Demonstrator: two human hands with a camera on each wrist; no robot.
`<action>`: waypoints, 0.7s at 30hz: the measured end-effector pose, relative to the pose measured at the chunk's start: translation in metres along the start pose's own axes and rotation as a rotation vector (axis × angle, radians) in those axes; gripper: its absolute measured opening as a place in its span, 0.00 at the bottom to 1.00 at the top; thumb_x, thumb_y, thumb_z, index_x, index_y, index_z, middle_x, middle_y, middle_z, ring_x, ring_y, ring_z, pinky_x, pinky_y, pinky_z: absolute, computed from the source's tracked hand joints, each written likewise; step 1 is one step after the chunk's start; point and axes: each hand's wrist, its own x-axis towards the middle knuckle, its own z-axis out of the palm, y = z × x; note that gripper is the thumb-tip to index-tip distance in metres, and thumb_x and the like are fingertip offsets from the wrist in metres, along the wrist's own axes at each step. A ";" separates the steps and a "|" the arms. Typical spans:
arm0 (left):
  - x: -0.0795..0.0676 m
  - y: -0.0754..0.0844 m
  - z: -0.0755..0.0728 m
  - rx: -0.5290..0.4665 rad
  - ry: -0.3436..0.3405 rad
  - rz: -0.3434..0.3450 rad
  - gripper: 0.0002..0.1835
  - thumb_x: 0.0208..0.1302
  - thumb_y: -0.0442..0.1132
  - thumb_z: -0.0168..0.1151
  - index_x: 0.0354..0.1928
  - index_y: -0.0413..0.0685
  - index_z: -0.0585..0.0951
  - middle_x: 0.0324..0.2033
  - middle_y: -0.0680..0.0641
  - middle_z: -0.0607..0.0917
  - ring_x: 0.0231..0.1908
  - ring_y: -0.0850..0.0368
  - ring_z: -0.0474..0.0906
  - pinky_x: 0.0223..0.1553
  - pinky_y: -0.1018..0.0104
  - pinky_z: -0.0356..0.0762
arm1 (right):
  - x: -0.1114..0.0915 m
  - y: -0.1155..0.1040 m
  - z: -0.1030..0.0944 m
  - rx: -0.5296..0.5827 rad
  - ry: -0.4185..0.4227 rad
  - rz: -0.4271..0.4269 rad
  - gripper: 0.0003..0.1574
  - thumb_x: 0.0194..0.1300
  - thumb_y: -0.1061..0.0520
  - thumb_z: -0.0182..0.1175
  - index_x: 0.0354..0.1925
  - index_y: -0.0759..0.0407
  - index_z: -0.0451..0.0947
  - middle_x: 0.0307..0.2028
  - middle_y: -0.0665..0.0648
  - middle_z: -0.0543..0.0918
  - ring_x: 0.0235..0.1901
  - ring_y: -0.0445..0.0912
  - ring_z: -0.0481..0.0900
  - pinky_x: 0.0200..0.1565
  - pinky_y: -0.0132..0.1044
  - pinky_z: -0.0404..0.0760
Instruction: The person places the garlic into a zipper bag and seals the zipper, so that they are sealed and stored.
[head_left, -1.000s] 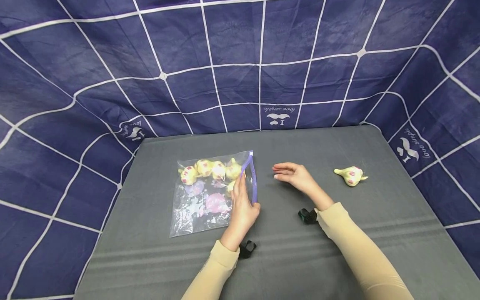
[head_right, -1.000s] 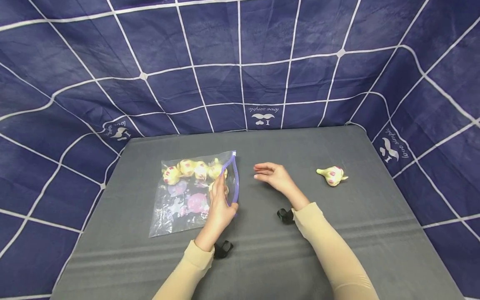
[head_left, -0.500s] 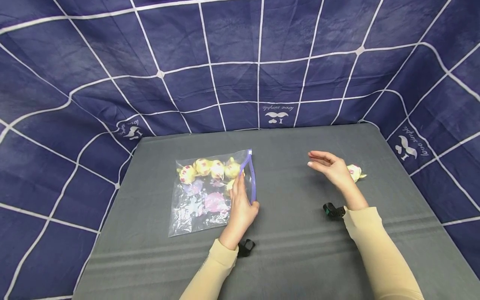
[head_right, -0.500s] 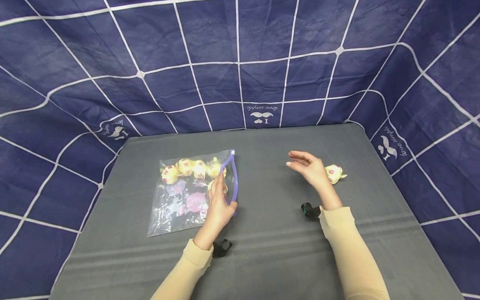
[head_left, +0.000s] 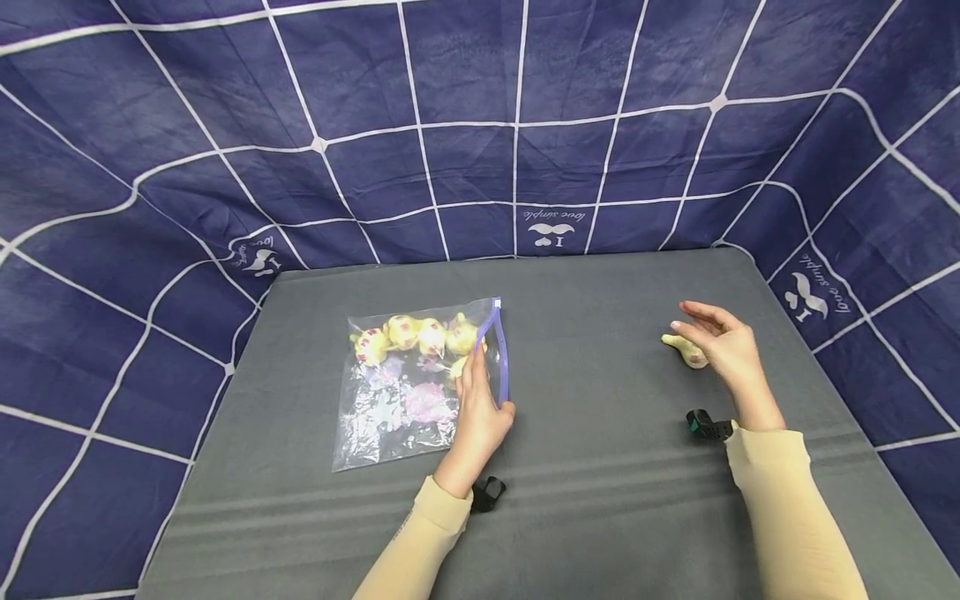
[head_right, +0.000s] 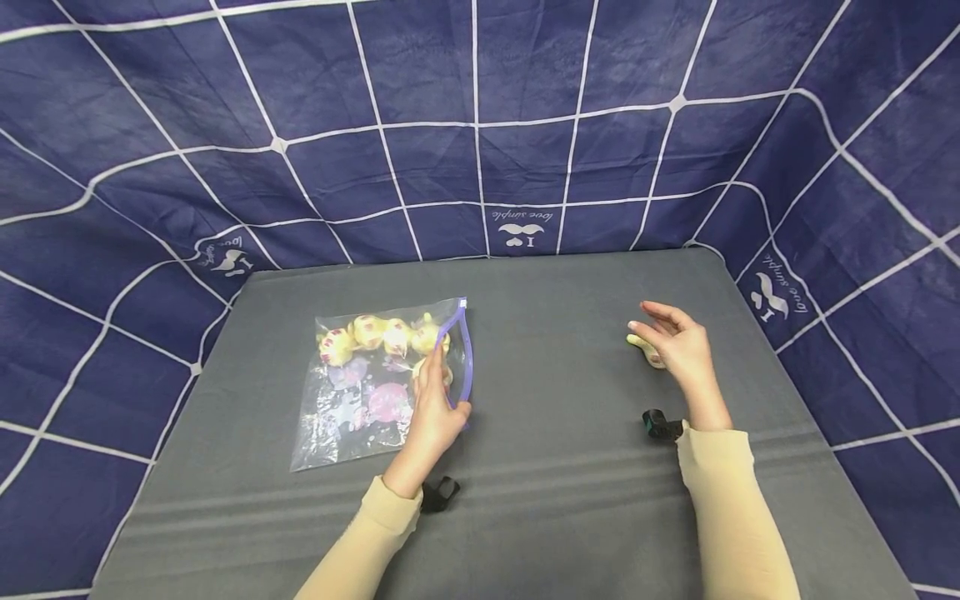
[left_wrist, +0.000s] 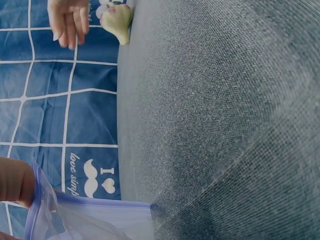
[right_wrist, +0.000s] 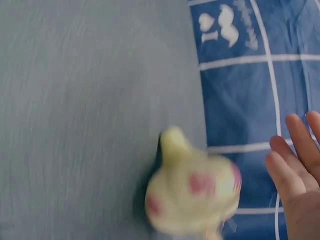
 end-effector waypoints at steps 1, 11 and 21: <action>0.000 0.000 0.000 0.001 0.001 0.006 0.54 0.41 0.21 0.61 0.76 0.38 0.52 0.72 0.35 0.57 0.70 0.29 0.54 0.68 0.38 0.58 | 0.000 0.002 -0.003 -0.049 0.020 0.004 0.37 0.63 0.47 0.66 0.65 0.63 0.72 0.58 0.47 0.82 0.58 0.31 0.75 0.57 0.21 0.72; 0.000 -0.001 0.002 0.007 0.002 0.025 0.53 0.42 0.23 0.62 0.75 0.36 0.52 0.72 0.34 0.57 0.72 0.32 0.52 0.71 0.38 0.48 | 0.002 0.027 -0.016 -0.323 0.003 0.067 0.44 0.64 0.43 0.62 0.68 0.67 0.65 0.67 0.74 0.66 0.67 0.72 0.62 0.63 0.64 0.62; -0.001 -0.002 0.001 0.001 -0.006 0.024 0.54 0.42 0.22 0.62 0.76 0.37 0.50 0.72 0.32 0.57 0.72 0.31 0.52 0.72 0.36 0.45 | 0.006 0.048 -0.012 -0.357 -0.071 0.093 0.52 0.63 0.41 0.63 0.71 0.70 0.57 0.65 0.77 0.67 0.60 0.67 0.67 0.55 0.58 0.66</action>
